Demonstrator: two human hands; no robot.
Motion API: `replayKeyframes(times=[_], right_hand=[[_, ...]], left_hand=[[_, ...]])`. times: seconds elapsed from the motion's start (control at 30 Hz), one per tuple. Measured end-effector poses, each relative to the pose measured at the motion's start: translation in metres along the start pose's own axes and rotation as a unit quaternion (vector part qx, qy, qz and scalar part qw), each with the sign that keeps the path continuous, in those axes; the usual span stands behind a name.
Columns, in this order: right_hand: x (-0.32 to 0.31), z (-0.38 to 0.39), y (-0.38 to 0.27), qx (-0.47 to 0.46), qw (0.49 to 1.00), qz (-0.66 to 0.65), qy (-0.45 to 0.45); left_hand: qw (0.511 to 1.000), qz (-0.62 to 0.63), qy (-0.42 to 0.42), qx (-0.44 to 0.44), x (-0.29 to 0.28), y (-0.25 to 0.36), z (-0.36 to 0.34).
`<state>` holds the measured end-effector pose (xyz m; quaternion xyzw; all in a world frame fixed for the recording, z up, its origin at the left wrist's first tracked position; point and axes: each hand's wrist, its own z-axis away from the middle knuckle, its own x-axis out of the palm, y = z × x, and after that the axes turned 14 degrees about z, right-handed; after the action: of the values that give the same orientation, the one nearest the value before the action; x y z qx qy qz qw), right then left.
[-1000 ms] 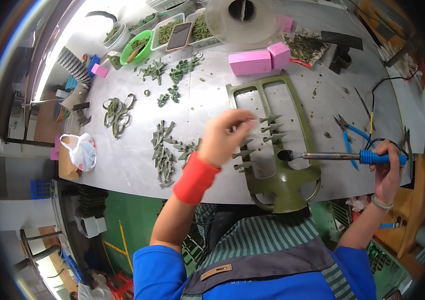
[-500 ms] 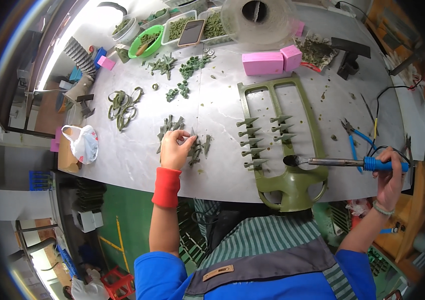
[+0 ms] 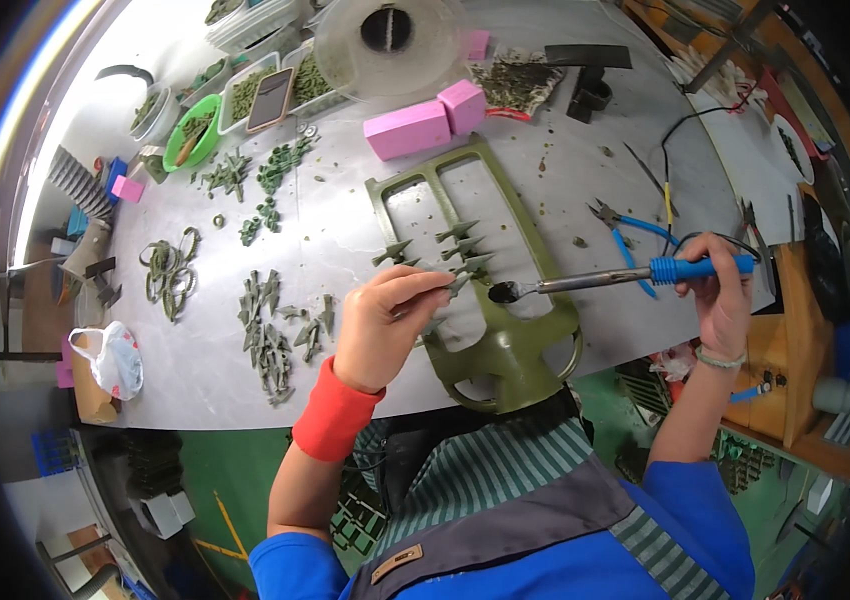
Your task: The person solders small green components onto a larger green frame using a soldering iron. The person picks up individual green pieces from a pile and attaches them to the frame one by one.
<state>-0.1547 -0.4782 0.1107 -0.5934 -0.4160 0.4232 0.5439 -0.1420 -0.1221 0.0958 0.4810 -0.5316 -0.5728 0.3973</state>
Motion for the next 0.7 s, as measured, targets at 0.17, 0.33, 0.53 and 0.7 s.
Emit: replayKeyframes(times=[0.17,0.33,0.53,0.7], right_hand=[[-0.002,-0.006,0.012,0.006,1.000,-0.013,-0.026],[0.008,-0.011,0.023,0.023,0.999,-0.031,-0.022],[0.021,-0.010,0.018,0.046,0.999,-0.022,-0.019],[-0.012,-0.009,0.014,0.004,1.000,0.009,-0.014]], left_hand=[[0.992,-0.121,-0.001,0.039,0.020,-0.009,-0.016],[0.971,-0.219,0.018,0.090,0.027,-0.030,-0.022],[0.965,-0.237,0.009,0.110,0.021,-0.027,-0.024],[0.957,-0.255,0.004,0.141,0.021,-0.032,-0.025]])
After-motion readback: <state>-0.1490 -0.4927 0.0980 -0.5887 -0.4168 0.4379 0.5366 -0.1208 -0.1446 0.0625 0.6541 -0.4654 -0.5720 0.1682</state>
